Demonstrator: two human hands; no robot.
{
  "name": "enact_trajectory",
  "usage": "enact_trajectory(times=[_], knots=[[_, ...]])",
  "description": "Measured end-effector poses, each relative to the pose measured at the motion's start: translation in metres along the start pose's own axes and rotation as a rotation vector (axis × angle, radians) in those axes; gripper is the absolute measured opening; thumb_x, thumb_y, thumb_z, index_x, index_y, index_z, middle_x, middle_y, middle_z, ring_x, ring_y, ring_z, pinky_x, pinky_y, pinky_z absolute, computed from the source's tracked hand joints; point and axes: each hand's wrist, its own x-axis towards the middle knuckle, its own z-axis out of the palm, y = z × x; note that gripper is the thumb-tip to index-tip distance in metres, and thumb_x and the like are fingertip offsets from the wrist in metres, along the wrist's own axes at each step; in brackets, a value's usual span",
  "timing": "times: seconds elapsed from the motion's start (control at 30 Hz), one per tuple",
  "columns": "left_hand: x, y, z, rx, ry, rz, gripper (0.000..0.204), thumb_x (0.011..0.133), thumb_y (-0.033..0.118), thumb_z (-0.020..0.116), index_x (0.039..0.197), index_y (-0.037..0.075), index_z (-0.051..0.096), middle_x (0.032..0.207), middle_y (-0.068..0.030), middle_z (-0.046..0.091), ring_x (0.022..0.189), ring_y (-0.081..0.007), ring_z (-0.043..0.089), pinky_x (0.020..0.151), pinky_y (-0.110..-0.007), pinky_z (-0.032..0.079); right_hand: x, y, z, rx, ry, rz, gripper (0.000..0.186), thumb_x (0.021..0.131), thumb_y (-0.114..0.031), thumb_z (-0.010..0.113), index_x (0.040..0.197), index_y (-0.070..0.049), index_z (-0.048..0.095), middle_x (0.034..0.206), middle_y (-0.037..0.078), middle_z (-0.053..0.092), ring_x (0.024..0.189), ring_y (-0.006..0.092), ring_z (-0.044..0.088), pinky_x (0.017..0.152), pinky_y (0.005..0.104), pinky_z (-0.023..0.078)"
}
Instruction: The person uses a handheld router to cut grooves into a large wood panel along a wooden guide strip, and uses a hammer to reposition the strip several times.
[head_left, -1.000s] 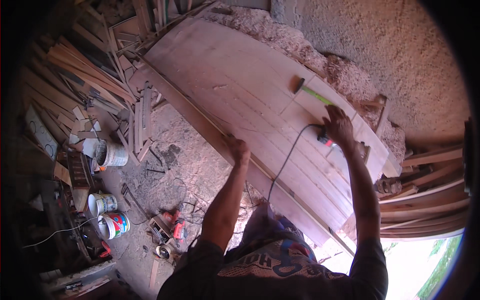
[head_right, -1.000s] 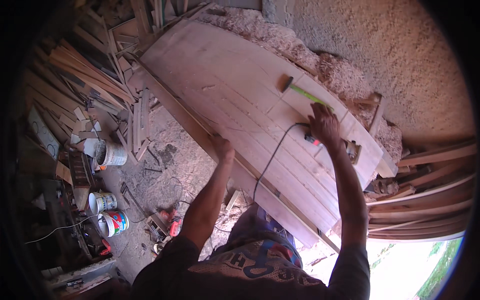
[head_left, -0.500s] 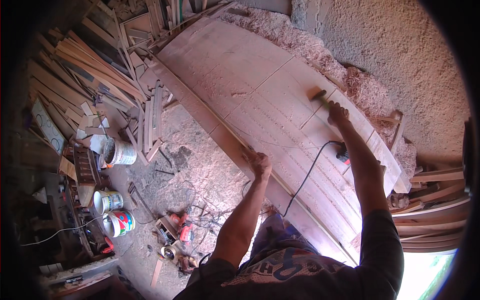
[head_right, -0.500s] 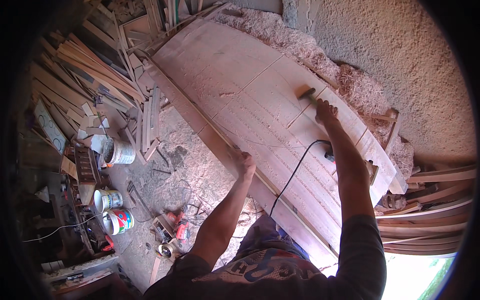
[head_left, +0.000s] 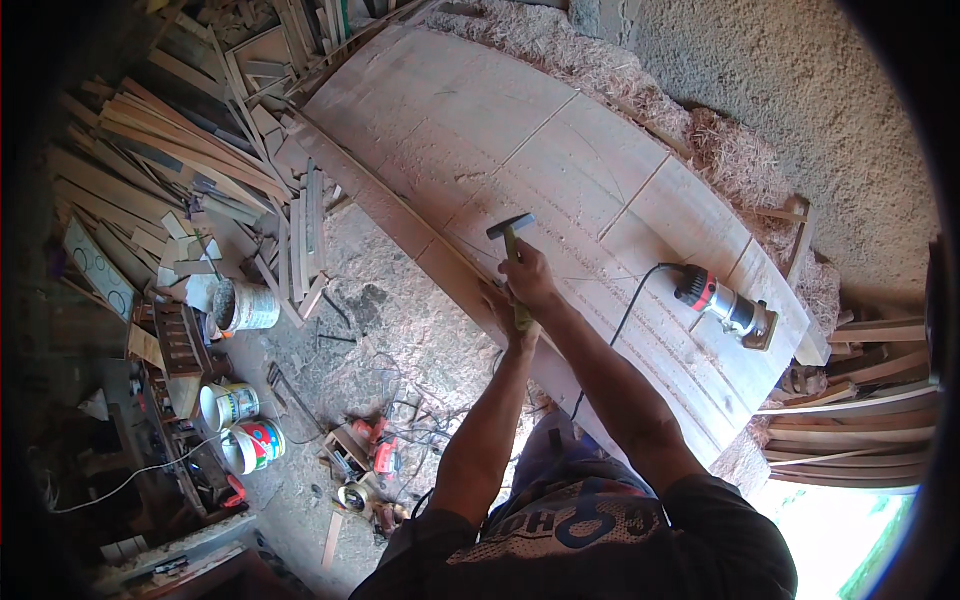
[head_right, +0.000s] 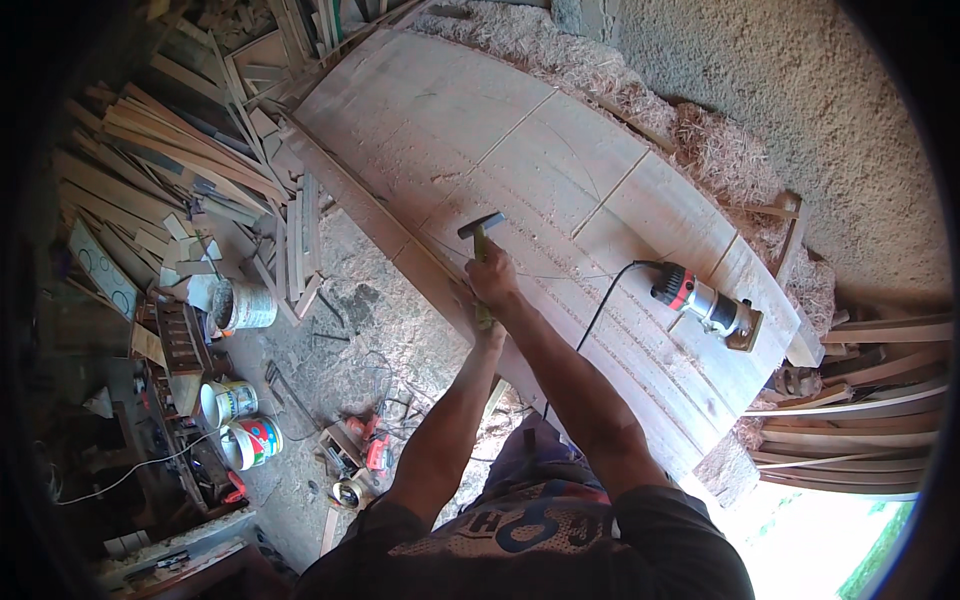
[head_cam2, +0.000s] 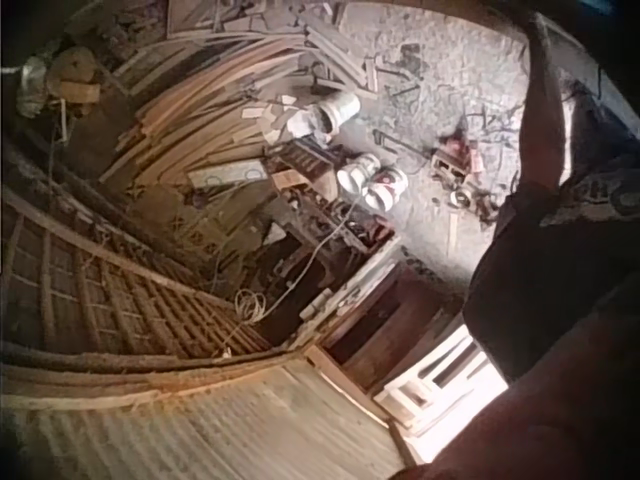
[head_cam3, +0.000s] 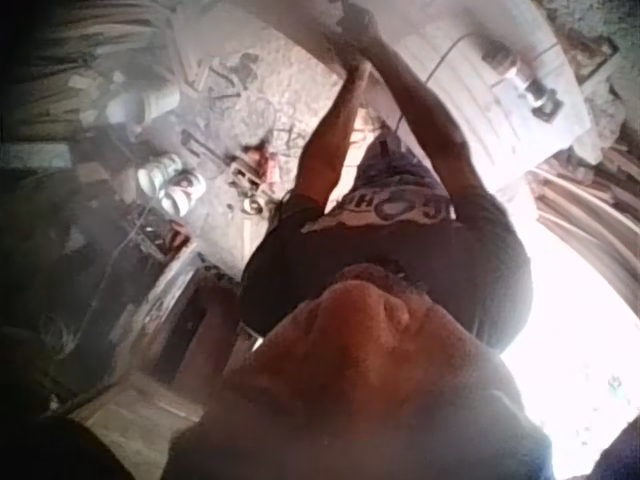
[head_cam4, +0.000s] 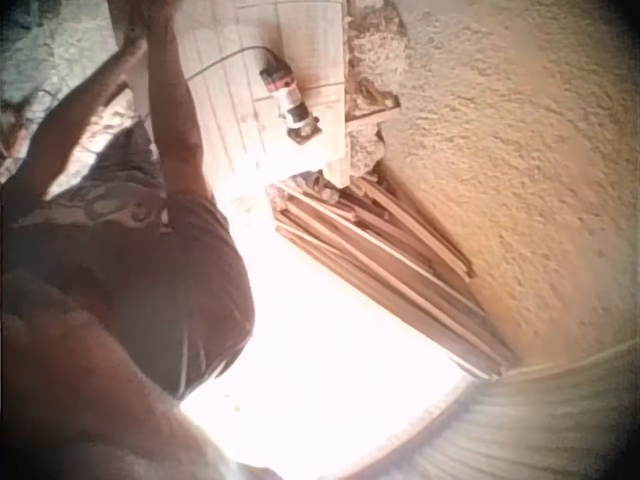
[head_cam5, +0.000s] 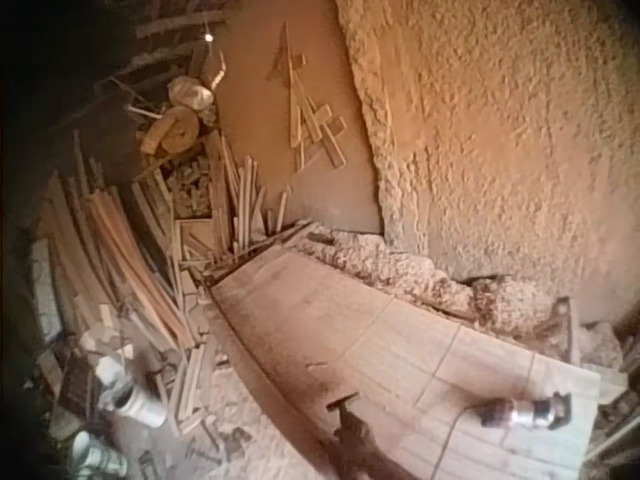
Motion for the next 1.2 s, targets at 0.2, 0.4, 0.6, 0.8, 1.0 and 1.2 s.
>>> enact_trajectory(times=[0.2,0.4,0.6,0.8,1.0,1.2], knots=[[0.024,-0.025,-0.021,0.230,0.059,0.155,0.072,0.081,0.034,0.082,0.128,0.007,0.035,0.115,-0.0203,0.048,0.105,-0.0371,0.056,0.085,-0.052,0.045,0.005,-0.013,0.024,-0.041,-0.086,-0.094,0.027,0.085,-0.004,0.059,0.111,0.001,0.065,0.065,0.011,0.061,0.050,0.0197,0.061,0.042,0.0364,0.049],[-0.013,0.061,-0.007,0.277,-0.001,0.100,0.076,0.080,0.033,0.081,0.133,0.006,0.033,0.119,-0.0231,0.047,0.112,-0.0405,0.053,0.088,-0.053,0.044,0.011,0.000,0.011,-0.106,-0.090,-0.016,0.029,0.085,-0.007,0.055,0.110,0.001,0.067,0.077,0.018,0.068,0.073,0.0246,0.071,0.065,0.0403,0.055],[-0.031,0.086,0.024,0.340,0.058,0.156,0.075,0.091,0.019,0.066,0.152,0.004,0.025,0.134,-0.0294,0.042,0.113,-0.0427,0.052,0.098,-0.053,0.043,0.022,0.033,-0.045,-0.089,-0.136,-0.307,0.027,0.092,-0.013,0.056,0.114,-0.001,0.063,0.073,0.012,0.065,0.056,0.0171,0.063,0.048,0.0352,0.050],[0.025,0.025,-0.027,0.751,0.017,0.254,0.093,0.082,0.002,0.054,0.158,-0.006,0.000,0.150,-0.0318,0.030,0.128,-0.0391,0.045,0.117,-0.046,0.032,-0.131,-0.027,-0.171,-0.081,-0.163,-0.176,0.038,0.101,-0.019,0.057,0.136,-0.006,0.052,0.090,0.008,0.066,0.070,0.0161,0.065,0.060,0.0320,0.053],[0.012,0.101,-0.007,0.446,-0.176,0.001,0.049,0.094,0.004,0.048,0.139,-0.016,0.046,0.145,-0.0281,0.051,0.131,-0.0305,0.053,0.111,-0.043,0.042,-0.338,0.029,-0.316,-0.672,0.076,0.154,0.032,0.105,-0.023,0.055,0.134,-0.011,0.061,0.104,0.015,0.075,0.079,0.0287,0.073,0.072,0.0400,0.058],[0.056,0.081,-0.033,0.428,-0.187,0.070,0.040,0.098,0.013,0.059,0.126,-0.015,0.060,0.134,-0.0234,0.061,0.113,-0.0290,0.063,0.096,-0.042,0.051,-0.470,0.087,-0.354,-0.886,-0.028,0.289,0.042,0.105,-0.020,0.053,0.145,-0.032,0.055,0.130,0.006,0.069,0.079,0.0218,0.076,0.069,0.0345,0.062]])
